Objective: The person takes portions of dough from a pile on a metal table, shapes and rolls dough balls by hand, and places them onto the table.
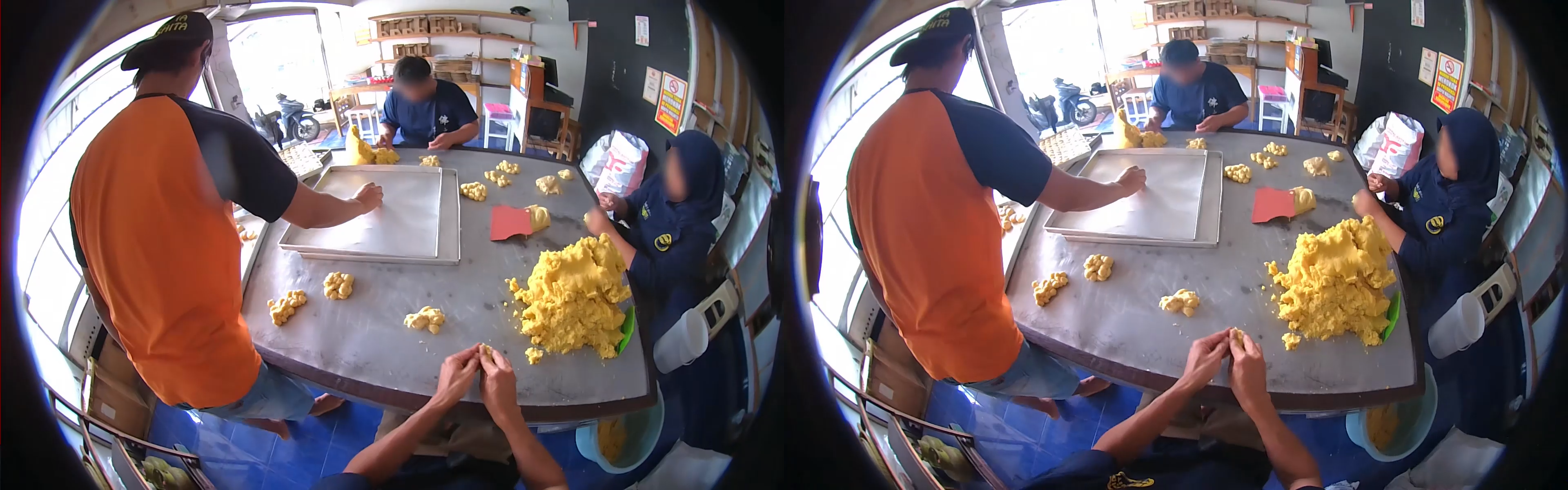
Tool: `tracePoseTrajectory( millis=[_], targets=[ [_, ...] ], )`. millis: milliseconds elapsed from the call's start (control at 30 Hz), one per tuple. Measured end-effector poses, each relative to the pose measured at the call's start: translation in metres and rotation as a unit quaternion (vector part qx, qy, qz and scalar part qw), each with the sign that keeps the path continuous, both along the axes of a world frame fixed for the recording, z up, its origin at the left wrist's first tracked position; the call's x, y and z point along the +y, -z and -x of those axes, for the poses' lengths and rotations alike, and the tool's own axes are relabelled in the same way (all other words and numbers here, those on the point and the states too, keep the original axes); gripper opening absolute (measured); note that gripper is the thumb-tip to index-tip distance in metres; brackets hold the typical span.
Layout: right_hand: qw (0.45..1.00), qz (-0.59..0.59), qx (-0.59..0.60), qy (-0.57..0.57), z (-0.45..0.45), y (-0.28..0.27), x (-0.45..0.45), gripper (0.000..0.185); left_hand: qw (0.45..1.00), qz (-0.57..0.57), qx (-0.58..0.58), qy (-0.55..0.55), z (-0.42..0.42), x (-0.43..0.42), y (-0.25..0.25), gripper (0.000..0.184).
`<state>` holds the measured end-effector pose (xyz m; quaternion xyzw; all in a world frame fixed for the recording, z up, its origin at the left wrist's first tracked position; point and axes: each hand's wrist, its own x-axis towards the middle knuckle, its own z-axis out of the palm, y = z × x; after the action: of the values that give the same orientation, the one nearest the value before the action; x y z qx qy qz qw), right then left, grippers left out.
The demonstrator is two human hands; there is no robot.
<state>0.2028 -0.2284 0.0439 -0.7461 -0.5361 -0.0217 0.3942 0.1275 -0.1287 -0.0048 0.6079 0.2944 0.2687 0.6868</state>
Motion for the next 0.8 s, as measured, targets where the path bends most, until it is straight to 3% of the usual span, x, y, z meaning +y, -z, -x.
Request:
tracePoseTrajectory(
  millis=[33, 133, 167, 200, 267, 300, 400, 433, 533, 567, 667, 733, 800],
  targets=[
    [1.000, -0.013, -0.009, 0.023, -0.004, 0.000, 0.001, 0.034, 0.999, 0.027, -0.028, 0.010, 0.000, 0.000, 0.005, 0.037],
    [0.990, -0.006, 0.138, -0.006, -0.018, -0.010, 0.003, 0.028, 0.977, 0.145, -0.146, 0.052, 0.008, 0.009, -0.010, 0.031],
    [0.986, -0.044, 0.163, -0.011, -0.020, -0.013, 0.002, 0.023, 0.996, 0.056, -0.060, -0.016, 0.012, 0.009, -0.023, 0.024],
    [0.990, -0.046, 0.130, -0.036, -0.020, -0.019, 0.001, 0.024, 0.998, -0.019, 0.044, 0.027, 0.015, 0.016, -0.033, 0.023],
    [0.993, -0.048, 0.064, -0.087, -0.019, -0.028, -0.001, 0.025, 0.948, -0.167, 0.247, 0.110, 0.020, 0.027, -0.046, 0.024],
    [0.991, -0.031, 0.026, -0.130, -0.020, -0.024, 0.001, 0.026, 0.929, -0.221, 0.269, 0.124, 0.018, 0.028, -0.039, 0.028],
    [0.945, -0.045, 0.312, -0.084, -0.013, -0.010, 0.004, 0.024, 0.921, -0.321, 0.223, 0.002, 0.019, 0.011, -0.012, 0.024],
    [0.967, -0.012, 0.254, -0.036, -0.013, -0.016, 0.002, 0.024, 0.929, -0.303, 0.215, -0.005, 0.020, 0.008, -0.009, 0.025],
    [0.990, -0.006, 0.128, -0.059, -0.009, -0.006, 0.006, 0.023, 0.918, -0.334, 0.214, 0.003, 0.021, 0.005, 0.005, 0.030],
    [0.989, -0.001, 0.137, -0.050, -0.004, -0.009, 0.007, 0.020, 0.925, -0.319, 0.205, 0.003, 0.022, 0.005, 0.006, 0.030],
    [0.999, -0.025, 0.004, -0.043, 0.006, -0.010, 0.007, 0.020, 0.950, -0.276, 0.149, 0.002, 0.021, 0.007, 0.001, 0.031],
    [0.998, -0.016, 0.018, -0.059, 0.008, -0.013, 0.007, 0.023, 0.965, -0.249, 0.081, -0.006, 0.025, 0.008, -0.010, 0.031],
    [0.996, -0.011, 0.056, -0.071, 0.006, -0.014, 0.008, 0.023, 0.950, -0.280, 0.136, 0.016, 0.025, 0.013, -0.003, 0.030]
  ],
)
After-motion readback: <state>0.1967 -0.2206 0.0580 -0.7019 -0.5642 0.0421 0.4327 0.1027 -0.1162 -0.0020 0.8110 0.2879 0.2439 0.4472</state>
